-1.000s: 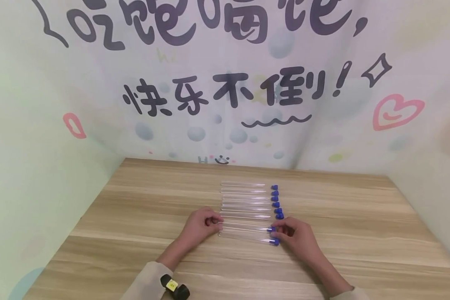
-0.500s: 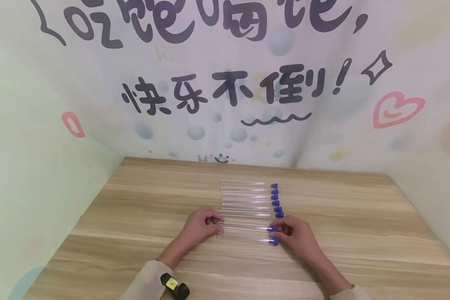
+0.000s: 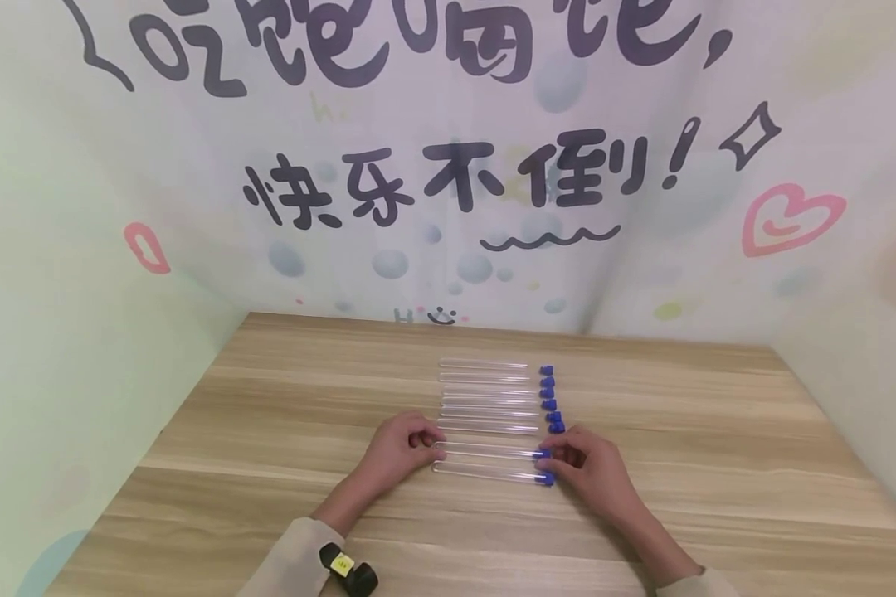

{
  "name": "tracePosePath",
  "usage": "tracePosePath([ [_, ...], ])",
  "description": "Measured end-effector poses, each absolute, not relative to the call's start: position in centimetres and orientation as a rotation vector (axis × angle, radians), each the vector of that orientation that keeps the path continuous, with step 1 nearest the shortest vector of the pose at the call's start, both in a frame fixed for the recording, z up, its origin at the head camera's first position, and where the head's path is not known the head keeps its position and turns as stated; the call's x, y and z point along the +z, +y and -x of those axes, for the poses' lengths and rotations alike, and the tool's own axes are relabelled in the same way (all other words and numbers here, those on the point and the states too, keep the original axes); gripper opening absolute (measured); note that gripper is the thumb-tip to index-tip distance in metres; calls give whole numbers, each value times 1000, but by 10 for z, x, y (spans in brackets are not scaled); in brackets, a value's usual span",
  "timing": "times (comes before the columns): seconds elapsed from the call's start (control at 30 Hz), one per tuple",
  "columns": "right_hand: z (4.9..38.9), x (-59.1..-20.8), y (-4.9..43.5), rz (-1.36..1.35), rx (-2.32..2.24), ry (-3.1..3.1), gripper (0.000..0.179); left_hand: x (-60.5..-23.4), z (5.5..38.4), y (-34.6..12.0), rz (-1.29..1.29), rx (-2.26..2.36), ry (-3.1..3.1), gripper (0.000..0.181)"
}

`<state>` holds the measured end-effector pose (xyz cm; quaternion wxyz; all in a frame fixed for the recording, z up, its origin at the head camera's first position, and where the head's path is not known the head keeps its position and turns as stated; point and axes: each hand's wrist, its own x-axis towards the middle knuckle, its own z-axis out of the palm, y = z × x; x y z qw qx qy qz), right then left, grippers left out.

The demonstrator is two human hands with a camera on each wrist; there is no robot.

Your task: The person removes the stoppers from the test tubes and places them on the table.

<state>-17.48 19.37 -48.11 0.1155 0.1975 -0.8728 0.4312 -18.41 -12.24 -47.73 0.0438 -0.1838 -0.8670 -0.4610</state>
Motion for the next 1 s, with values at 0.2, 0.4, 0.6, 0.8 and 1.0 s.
tracePosePath([
  [0.2, 175, -483, 195, -548, 1271, -2534, 23, -477, 184, -122, 590, -1457, -2606, 14],
  [0.4, 174, -482, 194, -561, 1314, -2478, 25, -477, 184, -122, 588, -1488, -2571, 14],
  [0.6, 172, -479, 192, -552, 1388, -2464, 24, -476, 183, -122, 614, -1514, -2542, 12],
  [0.8, 171, -479, 191, -567, 1425, -2437, 23, -472, 180, -123, 650, -1545, -2534, 10],
  [1.0, 171, -477, 190, -570, 1372, -2423, 26, -473, 180, -122, 690, -1572, -2509, 10],
])
